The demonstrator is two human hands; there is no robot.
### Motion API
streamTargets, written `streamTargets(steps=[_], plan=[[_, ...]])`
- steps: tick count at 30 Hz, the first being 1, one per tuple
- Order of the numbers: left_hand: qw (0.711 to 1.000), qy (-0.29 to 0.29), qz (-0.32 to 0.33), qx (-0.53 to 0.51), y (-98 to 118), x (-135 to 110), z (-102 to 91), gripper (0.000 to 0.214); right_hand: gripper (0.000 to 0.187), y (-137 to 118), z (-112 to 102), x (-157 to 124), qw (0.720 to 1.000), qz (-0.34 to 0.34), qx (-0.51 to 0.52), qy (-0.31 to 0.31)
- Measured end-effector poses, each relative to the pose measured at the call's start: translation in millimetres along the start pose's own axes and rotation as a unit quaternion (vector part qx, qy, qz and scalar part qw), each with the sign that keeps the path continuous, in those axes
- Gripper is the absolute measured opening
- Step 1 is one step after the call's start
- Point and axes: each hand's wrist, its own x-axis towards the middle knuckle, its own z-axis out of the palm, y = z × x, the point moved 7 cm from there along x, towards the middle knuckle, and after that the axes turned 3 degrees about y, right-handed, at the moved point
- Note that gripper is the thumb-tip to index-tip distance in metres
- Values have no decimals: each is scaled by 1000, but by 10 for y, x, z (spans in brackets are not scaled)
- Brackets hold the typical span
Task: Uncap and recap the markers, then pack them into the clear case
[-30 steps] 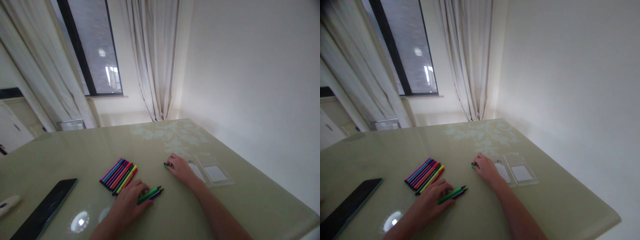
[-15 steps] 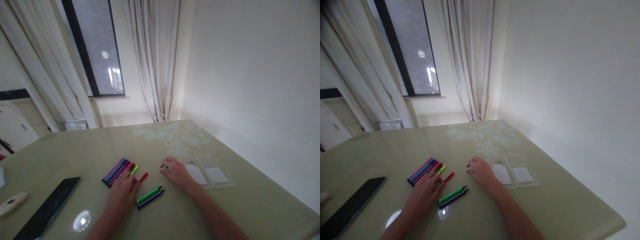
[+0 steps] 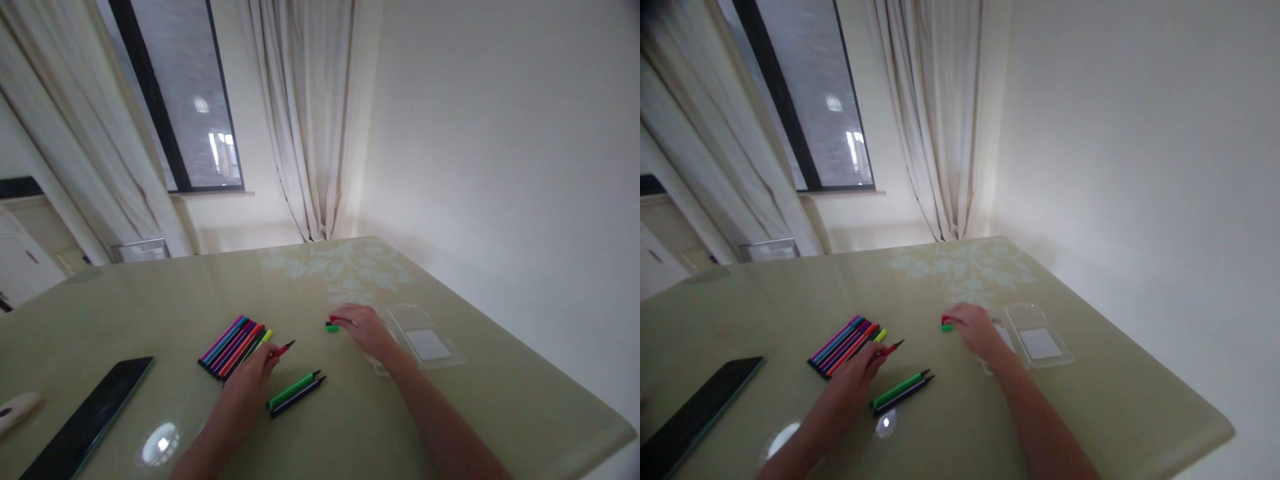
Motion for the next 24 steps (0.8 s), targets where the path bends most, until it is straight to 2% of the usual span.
streamTargets(steps=[2, 4, 6, 9, 12, 14, 19, 21, 24], plan=[[1000, 18, 18, 2, -25, 12, -94, 31, 18, 217, -259, -4, 995, 55, 10, 87], [999, 15, 37, 12, 8, 0, -120, 32, 14, 290, -322, -12, 991, 82, -7, 103], [998, -11, 44, 33, 75, -32, -66, 31, 11, 238, -192, -8, 994, 89, -29, 53], [996, -53, 47, 53, 180, -82, 54, 30, 11, 78, 116, -18, 994, 88, -51, -46], [995, -78, 46, 43, 203, -91, 100, 33, 11, -8, 280, -43, 989, 92, -75, -90], [997, -59, 30, 48, 132, -63, 42, 34, 10, -14, 315, -62, 986, 93, -92, -106], [985, 93, -8, 148, -133, -5, -280, 31, 10, -44, 341, -60, 985, 88, -107, -102], [976, 104, -13, 191, -201, -7, -306, 30, 11, -94, 414, -29, 985, 71, -110, -111], [970, 83, -12, 227, -236, -12, -262, 26, 14, -130, 530, 39, 978, 44, -163, -119]])
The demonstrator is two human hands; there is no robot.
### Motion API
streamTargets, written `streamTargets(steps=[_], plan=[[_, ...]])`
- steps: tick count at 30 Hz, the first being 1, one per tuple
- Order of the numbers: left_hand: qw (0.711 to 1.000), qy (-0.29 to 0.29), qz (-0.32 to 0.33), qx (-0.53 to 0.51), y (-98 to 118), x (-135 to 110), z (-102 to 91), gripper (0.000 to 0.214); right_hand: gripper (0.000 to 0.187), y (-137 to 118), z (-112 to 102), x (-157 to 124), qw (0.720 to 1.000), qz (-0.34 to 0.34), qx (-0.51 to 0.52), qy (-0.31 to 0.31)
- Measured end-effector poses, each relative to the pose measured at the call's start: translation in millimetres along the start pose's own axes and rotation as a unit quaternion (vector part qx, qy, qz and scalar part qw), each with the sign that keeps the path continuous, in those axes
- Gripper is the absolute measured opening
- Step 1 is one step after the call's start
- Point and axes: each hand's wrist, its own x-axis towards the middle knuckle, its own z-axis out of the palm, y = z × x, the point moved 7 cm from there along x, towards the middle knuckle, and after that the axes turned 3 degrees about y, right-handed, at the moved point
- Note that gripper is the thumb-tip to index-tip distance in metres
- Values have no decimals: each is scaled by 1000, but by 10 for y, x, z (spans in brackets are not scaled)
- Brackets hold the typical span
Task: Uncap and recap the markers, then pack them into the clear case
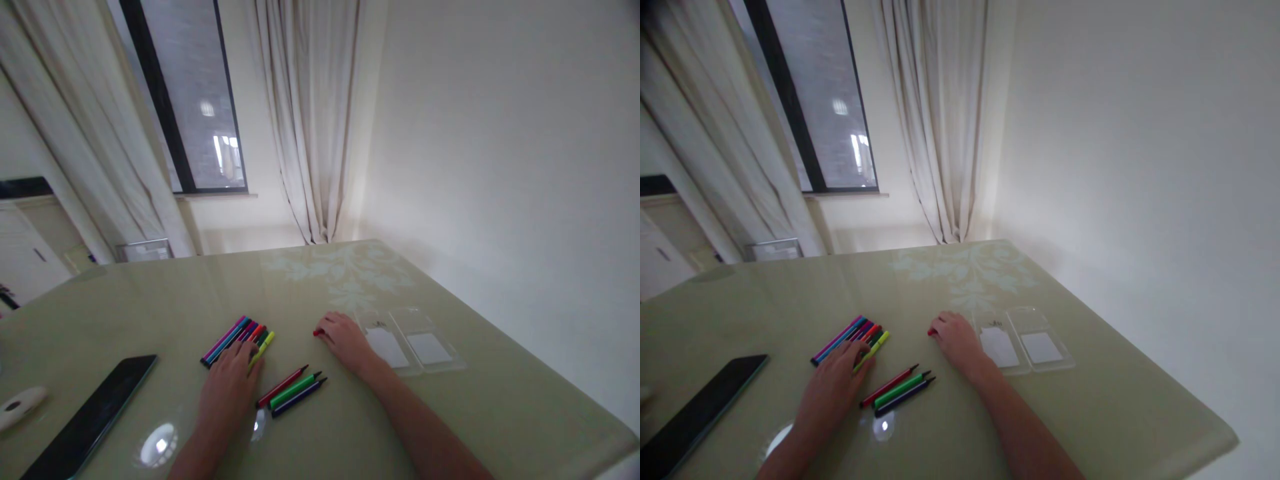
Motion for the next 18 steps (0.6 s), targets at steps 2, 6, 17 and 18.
streamTargets(steps=[2, 6, 17, 18], plan=[[1000, -13, 7, 8, 23, -5, 18, 24, 14, 19, 25, 47, 999, 10, -41, 8], [999, -31, 4, 9, 61, 1, 13, 24, 16, 46, 1, 34, 998, 26, -51, 21], [977, -89, 42, -192, 433, -104, 206, 26, 17, -594, -48, -169, 986, -162, 44, 17], [973, -102, 37, -202, 446, -111, 225, 26, 17, -578, -56, -166, 984, -169, 49, 22]])
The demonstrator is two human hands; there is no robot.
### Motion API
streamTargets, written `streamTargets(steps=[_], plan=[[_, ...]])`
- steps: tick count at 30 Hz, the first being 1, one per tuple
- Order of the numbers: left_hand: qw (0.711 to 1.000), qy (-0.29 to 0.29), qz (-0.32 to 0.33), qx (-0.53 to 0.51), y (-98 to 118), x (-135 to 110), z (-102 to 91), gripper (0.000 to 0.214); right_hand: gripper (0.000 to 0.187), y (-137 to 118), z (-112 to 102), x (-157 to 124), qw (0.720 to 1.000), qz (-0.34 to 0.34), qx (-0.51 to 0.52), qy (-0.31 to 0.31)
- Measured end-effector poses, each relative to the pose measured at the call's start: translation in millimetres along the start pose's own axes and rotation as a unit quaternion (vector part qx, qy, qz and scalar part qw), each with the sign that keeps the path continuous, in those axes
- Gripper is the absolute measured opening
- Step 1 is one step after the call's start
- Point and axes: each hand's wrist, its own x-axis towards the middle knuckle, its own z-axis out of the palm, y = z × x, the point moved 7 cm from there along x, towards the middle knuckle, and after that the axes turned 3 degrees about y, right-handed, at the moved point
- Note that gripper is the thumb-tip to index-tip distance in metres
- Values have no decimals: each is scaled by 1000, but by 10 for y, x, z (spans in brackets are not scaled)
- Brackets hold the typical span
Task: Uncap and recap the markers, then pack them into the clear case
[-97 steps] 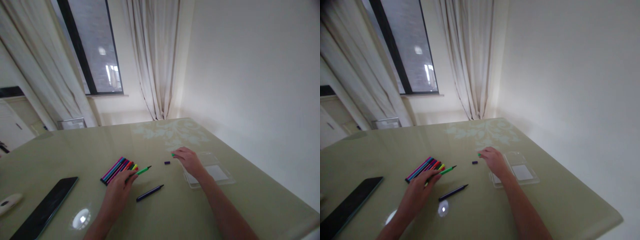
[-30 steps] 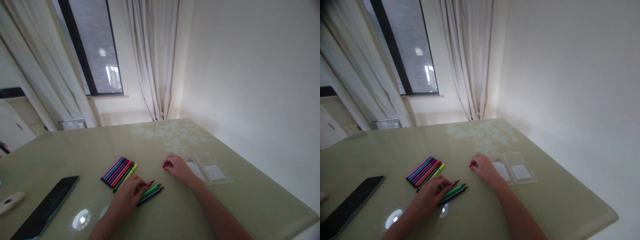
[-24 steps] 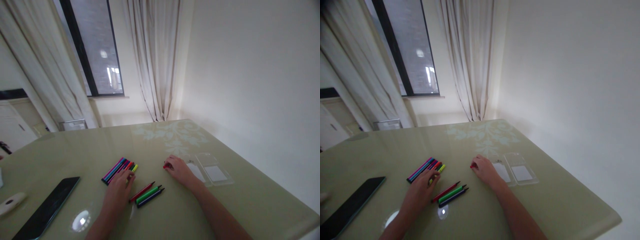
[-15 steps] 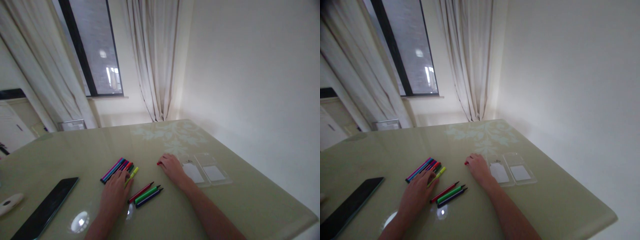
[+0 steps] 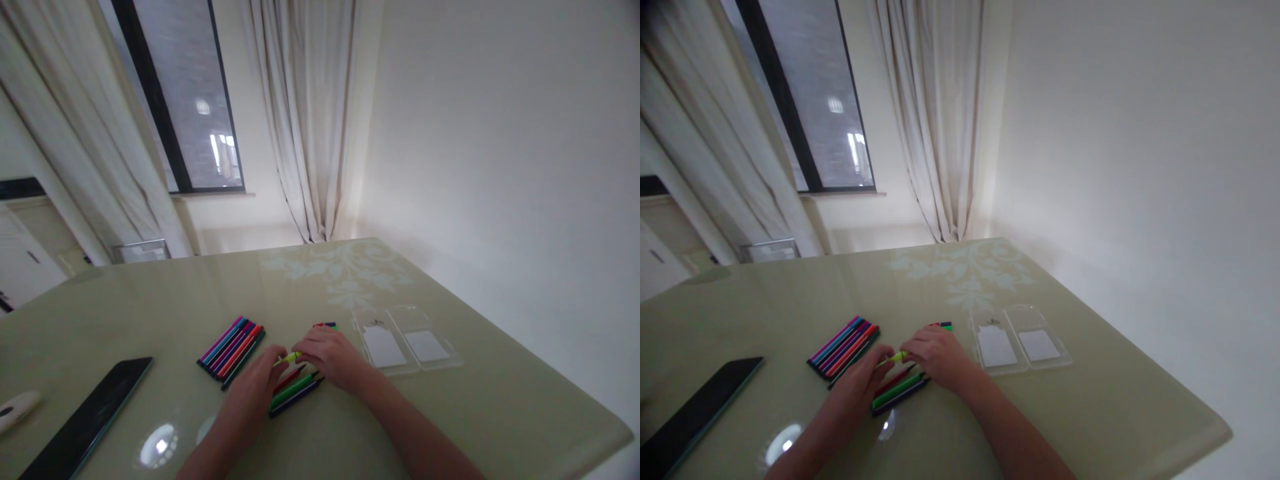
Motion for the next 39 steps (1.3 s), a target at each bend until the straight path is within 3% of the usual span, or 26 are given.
streamTargets(steps=[10, 18, 23, 26, 28, 30, 33, 36, 39], plan=[[998, -54, -10, -6, 207, -30, -21, 31, 17, 141, -107, -34, 999, -18, 21, 26], [992, -25, -6, 123, 238, -45, -63, 33, 23, 79, -171, 7, 1000, -12, 10, 24], [981, -38, -16, 187, 239, -46, -58, 36, 26, 125, -182, -9, 999, -6, 25, 33], [979, -19, -20, 200, 176, -39, -188, 40, 33, 413, -397, -126, 991, 52, 28, 117], [979, 14, -33, 200, 97, -27, -311, 44, 36, 681, -618, -274, 967, 126, 19, 220], [977, 47, -39, 203, 33, -14, -390, 43, 36, 847, -718, -380, 950, 176, 0, 259], [980, 58, 1, 190, 45, -5, -325, 35, 31, 867, -620, -366, 950, 216, -20, 224], [987, 29, 34, 156, 93, -22, -160, 30, 24, 707, -328, -216, 966, 222, -34, 125], [993, -4, 26, 112, 86, -33, -73, 28, 17, 566, -63, -96, 972, 221, -77, 21]])
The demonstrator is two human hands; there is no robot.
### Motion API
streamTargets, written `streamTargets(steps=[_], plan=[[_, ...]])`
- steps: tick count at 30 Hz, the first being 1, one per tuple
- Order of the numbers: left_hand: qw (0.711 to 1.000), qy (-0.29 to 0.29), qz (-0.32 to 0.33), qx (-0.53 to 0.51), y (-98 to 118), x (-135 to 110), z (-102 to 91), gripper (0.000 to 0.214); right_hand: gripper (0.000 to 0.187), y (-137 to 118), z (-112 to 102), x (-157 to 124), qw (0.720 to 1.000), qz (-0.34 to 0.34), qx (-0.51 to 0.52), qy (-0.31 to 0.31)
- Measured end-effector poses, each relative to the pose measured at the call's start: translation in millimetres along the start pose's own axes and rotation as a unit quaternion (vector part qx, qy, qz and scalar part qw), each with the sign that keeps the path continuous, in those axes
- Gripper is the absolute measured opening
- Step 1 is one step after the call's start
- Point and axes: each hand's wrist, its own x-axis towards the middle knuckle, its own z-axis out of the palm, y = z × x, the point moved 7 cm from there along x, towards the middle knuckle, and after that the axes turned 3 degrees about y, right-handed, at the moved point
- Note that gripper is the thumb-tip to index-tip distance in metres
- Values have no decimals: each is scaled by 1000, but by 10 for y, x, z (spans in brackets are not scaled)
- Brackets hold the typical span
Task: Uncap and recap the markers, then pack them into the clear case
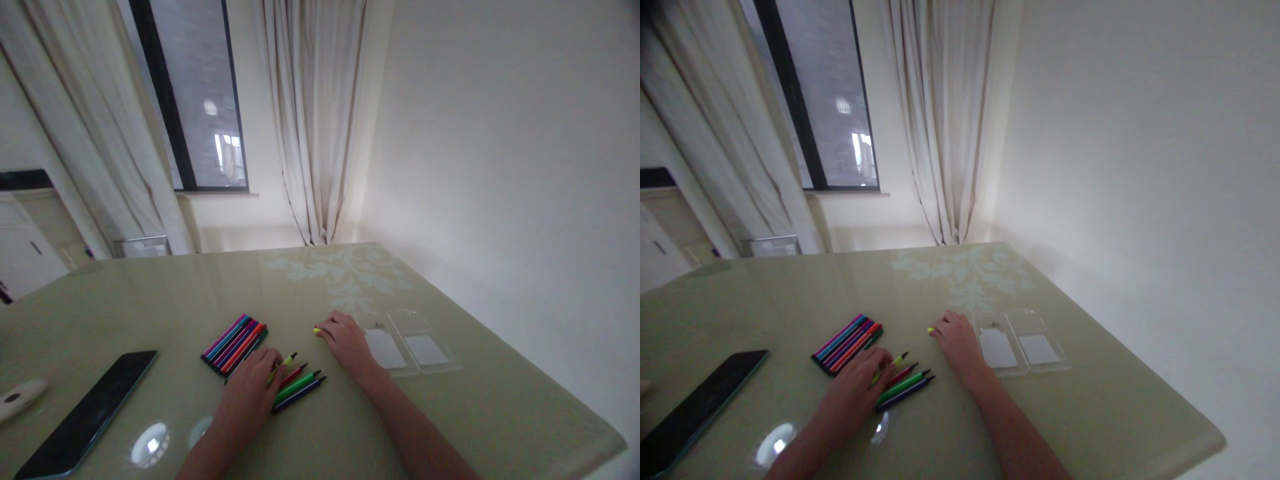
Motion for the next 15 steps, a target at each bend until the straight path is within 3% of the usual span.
streamTargets(steps=[3, 6, 10, 15], plan=[[999, -12, -15, -33, -78, 20, -20, 32, 14, -62, 94, 5, 998, -9, -45, -37], [997, 58, -41, 24, -247, 40, -170, 29, 12, -8, 83, 0, 998, 6, -54, -27], [972, 139, -96, 166, -470, -15, -313, 25, 14, 60, 54, -7, 999, 32, -41, -4], [971, 106, -98, 190, -535, -12, -233, 23, 16, -22, 16, -24, 999, 17, 15, 23]])
